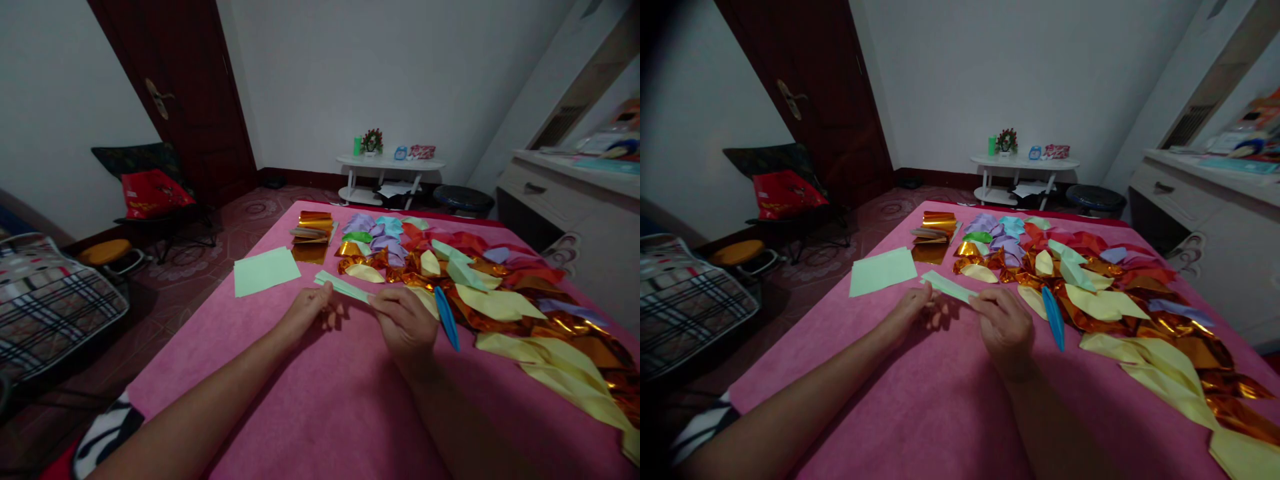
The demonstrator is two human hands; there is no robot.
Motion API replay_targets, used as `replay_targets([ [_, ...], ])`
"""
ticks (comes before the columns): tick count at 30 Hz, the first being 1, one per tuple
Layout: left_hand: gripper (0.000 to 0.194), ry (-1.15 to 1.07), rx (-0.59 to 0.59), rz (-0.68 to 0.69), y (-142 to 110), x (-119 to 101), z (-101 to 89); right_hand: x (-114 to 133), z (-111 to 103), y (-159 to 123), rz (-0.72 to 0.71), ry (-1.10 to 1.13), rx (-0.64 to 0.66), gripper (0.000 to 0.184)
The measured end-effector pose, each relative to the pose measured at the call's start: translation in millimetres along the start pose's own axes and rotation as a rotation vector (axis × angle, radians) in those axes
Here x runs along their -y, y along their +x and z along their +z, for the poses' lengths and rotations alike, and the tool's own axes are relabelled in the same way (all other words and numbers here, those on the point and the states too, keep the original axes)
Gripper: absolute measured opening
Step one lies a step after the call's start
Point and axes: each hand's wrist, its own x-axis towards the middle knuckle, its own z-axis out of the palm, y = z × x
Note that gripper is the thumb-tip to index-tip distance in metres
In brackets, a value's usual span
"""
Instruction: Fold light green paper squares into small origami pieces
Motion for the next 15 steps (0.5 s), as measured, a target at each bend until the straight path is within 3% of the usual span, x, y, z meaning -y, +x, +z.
replay_targets([
  [2,0.068,-0.191,0.033,-0.071,-0.9,-0.2,4.2,0.9,0.3,-0.9,-0.039,0.027,0.035,0.024],
  [6,0.046,-0.317,-0.079,-0.046,0.5,1.6,2.1,4.0,5.6,-3.7,0.003,0.106,0.051,0.024],
  [9,0.042,-0.258,-0.214,0.041,2.6,5.3,-0.2,7.1,13.4,-5.7,0.294,0.191,0.016,0.022],
  [11,0.038,-0.198,-0.298,0.104,3.5,7.5,0.0,8.9,19.1,-7.3,0.563,0.321,0.037,0.037],
  [13,0.035,-0.151,-0.336,0.143,3.5,9.1,1.6,10.7,24.0,-9.8,0.764,0.497,0.106,0.044],
  [15,0.034,-0.127,-0.316,0.156,2.4,10.0,4.2,12.3,27.4,-13.1,0.874,0.625,0.166,0.04],
])
